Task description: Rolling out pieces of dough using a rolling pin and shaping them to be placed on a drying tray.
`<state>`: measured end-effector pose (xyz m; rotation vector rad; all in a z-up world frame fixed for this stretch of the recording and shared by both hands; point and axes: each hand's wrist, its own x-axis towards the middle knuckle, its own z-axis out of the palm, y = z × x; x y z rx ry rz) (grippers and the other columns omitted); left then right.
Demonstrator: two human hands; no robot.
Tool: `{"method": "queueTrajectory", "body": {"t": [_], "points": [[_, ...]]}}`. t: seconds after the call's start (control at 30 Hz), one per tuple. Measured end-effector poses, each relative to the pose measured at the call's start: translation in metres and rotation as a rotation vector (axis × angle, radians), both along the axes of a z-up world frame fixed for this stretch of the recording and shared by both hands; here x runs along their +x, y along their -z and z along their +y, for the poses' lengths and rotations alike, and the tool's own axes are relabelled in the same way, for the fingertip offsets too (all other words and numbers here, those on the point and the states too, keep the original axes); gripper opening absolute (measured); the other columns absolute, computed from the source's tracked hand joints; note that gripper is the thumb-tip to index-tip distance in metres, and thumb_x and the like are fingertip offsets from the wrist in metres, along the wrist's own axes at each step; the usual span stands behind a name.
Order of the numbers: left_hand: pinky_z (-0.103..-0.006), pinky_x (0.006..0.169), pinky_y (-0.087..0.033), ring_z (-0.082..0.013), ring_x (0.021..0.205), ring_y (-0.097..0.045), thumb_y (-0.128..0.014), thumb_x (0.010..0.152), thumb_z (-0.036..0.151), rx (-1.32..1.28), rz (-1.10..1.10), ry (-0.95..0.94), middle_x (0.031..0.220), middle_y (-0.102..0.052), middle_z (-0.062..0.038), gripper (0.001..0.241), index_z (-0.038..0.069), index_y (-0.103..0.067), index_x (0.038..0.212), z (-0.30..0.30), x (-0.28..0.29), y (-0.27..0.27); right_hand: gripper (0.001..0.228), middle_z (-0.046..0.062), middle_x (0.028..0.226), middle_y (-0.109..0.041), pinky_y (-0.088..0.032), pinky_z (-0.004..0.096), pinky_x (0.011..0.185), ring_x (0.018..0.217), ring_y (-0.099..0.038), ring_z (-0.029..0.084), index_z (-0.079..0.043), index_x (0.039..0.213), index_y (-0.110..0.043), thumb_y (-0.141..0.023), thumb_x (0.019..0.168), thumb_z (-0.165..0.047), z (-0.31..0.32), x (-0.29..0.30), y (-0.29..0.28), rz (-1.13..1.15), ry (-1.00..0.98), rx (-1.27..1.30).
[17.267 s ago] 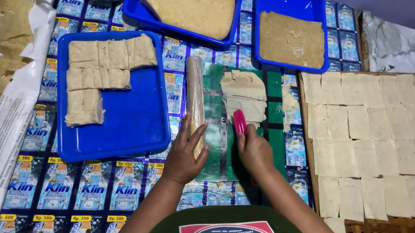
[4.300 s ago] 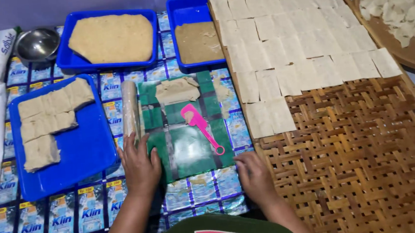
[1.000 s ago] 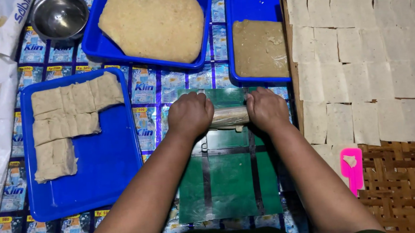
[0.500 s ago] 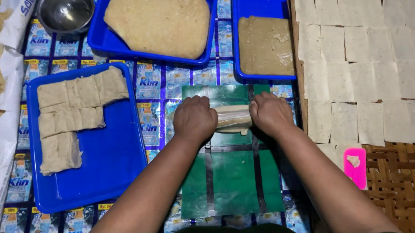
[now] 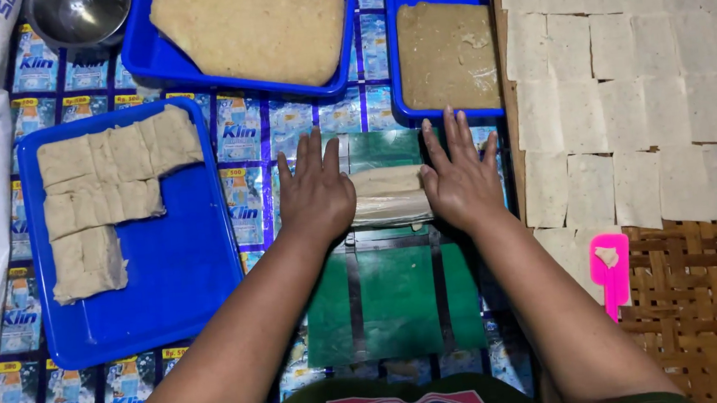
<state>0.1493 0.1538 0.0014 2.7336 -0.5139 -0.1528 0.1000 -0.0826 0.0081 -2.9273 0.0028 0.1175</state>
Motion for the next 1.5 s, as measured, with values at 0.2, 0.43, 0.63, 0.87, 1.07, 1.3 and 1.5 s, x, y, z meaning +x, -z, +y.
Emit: {"method": "queueTrajectory", "body": {"t": [0.2, 0.43, 0.63, 0.87, 1.07, 1.3, 1.5], "points": [[-0.0618, 0.121, -0.012, -0.0382, 0.154, -0.027, -0.032, 0.103, 0.028, 0.007, -0.059, 0.036, 0.164, -0.032, -0.025, 0.058, 0.005, -0.039, 0.155, 0.006, -0.033, -0.006, 0.060, 0.014, 0.175, -0.012, 0.004, 0.065, 0.122, 0.161, -0.006, 0.029, -0.019, 0.163, -0.036, -0.030, 0.108, -0.042, 0.008, -0.036, 0.017, -0.060, 0.044, -0.050], [-0.0564, 0.121, -0.020, -0.0367, 0.151, -0.034, -0.033, 0.107, 0.037, 0.019, -0.178, 0.111, 0.162, -0.037, -0.022, 0.058, 0.005, -0.041, 0.154, 0.025, -0.071, 0.020, 0.067, 0.015, 0.172, -0.024, -0.001, 0.064, 0.124, 0.159, -0.019, 0.028, -0.012, 0.162, -0.033, -0.035, 0.107, -0.050, 0.014, -0.083, 0.039, -0.229, 0.020, -0.107], [-0.0580, 0.124, -0.010, -0.0333, 0.154, -0.026, -0.038, 0.108, 0.038, -0.027, -0.258, 0.106, 0.167, -0.032, -0.016, 0.059, 0.009, -0.036, 0.159, 0.041, -0.104, 0.025, 0.064, 0.013, 0.169, -0.032, -0.003, 0.069, 0.122, 0.157, -0.026, 0.028, -0.014, 0.160, -0.036, -0.039, 0.106, -0.047, 0.024, -0.100, 0.044, -0.292, 0.077, -0.153], [-0.0552, 0.121, -0.027, -0.0367, 0.140, -0.049, -0.042, 0.102, 0.032, -0.052, -0.414, -0.019, 0.145, -0.059, -0.016, 0.047, 0.007, -0.060, 0.139, 0.026, -0.052, 0.043, 0.057, 0.012, 0.169, -0.035, 0.002, 0.078, 0.116, 0.158, -0.024, 0.031, -0.028, 0.160, -0.042, -0.039, 0.104, -0.037, 0.022, -0.045, 0.043, -0.331, 0.200, -0.156], [-0.0567, 0.125, -0.014, -0.0386, 0.153, -0.031, -0.035, 0.102, 0.031, 0.011, -0.193, -0.054, 0.161, -0.042, -0.018, 0.054, 0.006, -0.056, 0.144, 0.015, -0.016, 0.009, 0.058, 0.016, 0.171, -0.024, 0.004, 0.078, 0.115, 0.159, -0.015, 0.033, -0.024, 0.163, -0.036, -0.035, 0.108, -0.043, 0.017, -0.007, 0.022, -0.318, 0.203, -0.062], [-0.0585, 0.125, -0.003, -0.0379, 0.157, -0.018, -0.031, 0.106, 0.030, -0.010, -0.097, -0.064, 0.169, -0.026, -0.021, 0.055, 0.007, -0.045, 0.155, 0.009, 0.006, -0.016, 0.060, 0.015, 0.171, -0.023, 0.001, 0.079, 0.115, 0.159, -0.016, 0.033, -0.021, 0.163, -0.034, -0.038, 0.108, -0.043, 0.012, 0.019, 0.019, -0.342, 0.216, -0.057], [-0.0599, 0.125, 0.003, -0.0365, 0.159, -0.011, -0.033, 0.109, 0.029, -0.043, -0.103, -0.114, 0.171, -0.016, -0.021, 0.055, 0.006, -0.039, 0.158, 0.003, 0.037, -0.007, 0.065, 0.017, 0.171, -0.022, 0.003, 0.076, 0.117, 0.159, -0.013, 0.033, -0.016, 0.162, -0.038, -0.042, 0.107, -0.050, 0.010, 0.044, 0.005, -0.305, 0.264, -0.048]]}}
